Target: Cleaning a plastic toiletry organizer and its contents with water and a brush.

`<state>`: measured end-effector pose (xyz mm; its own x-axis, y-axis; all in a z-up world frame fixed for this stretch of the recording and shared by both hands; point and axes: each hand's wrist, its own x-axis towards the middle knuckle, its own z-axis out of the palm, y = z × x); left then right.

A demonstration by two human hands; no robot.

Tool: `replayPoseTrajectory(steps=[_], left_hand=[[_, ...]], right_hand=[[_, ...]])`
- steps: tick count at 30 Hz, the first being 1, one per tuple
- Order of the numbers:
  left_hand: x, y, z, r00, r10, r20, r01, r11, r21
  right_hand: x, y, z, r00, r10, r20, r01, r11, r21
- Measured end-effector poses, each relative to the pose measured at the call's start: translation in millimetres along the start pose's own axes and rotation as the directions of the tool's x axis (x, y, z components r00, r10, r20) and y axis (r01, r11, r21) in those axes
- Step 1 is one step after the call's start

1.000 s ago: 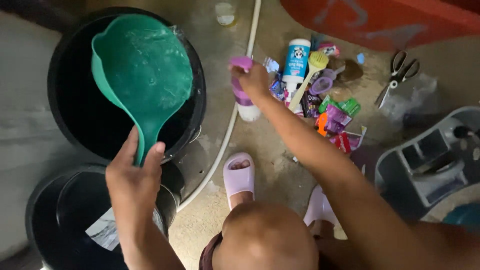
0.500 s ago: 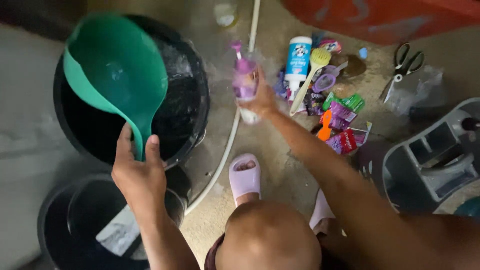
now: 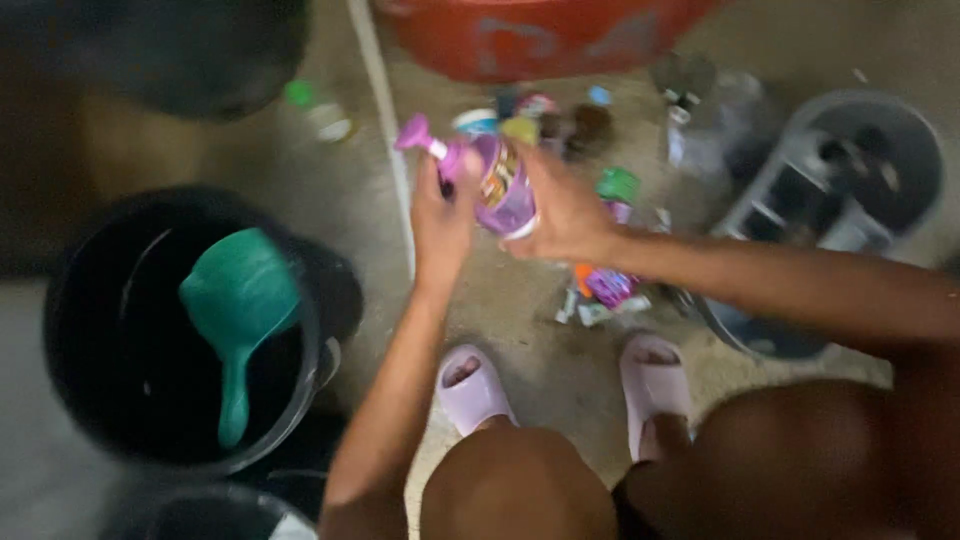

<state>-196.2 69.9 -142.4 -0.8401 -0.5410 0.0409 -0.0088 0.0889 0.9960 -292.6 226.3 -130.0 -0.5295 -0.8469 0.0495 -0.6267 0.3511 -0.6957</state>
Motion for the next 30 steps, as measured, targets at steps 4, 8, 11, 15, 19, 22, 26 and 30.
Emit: replayPoseTrajectory(steps=[4,8,11,15,19,22,26,30], left_hand=[[30,41,77,0.988,0.114,0.108,-0.118,0.992,0.034],[55,73,156,0.916,0.253,0.311,-0.262,0.965,-0.016],[61,94,227,0.864,0.307,0.4,-0.332,0.943,-0.007],[42,88,345,0.729,0.569,0.381,-0.626,0.779,0.036],[14,55,475,0.758,0.474,0.448,-0.589,0.793,0.159],[-11,30,536,0.594,0.523,0.612,-0.71,0.699,0.091],[-32,-26,588,0.434,0.589,0.682,-0.885,0.42,0.201],[-37,-74,590,0.543,0.361,0.758,-0.817,0.434,0.379]], right_hand=[[-59,26,-66,0.976,0.015,-0.216,-0.043,0.991,-0.124],[-132,69,-101,0.897,0.264,-0.353,-0.168,0.945,0.28],[-185,120,-96,0.78,0.413,-0.471,-0.065,0.801,0.595],[-235,167,-98,0.454,0.801,-0.39,0.352,0.241,0.904],[-310,233,-94,0.271,0.872,-0.409,0.401,0.284,0.871],[-348,242,-86,0.201,0.924,-0.324,0.282,0.263,0.923],[-364,216,-103,0.241,0.62,-0.746,-0.425,0.759,0.494],[-353,219,-87,0.479,0.447,-0.756,-0.684,0.729,-0.002]])
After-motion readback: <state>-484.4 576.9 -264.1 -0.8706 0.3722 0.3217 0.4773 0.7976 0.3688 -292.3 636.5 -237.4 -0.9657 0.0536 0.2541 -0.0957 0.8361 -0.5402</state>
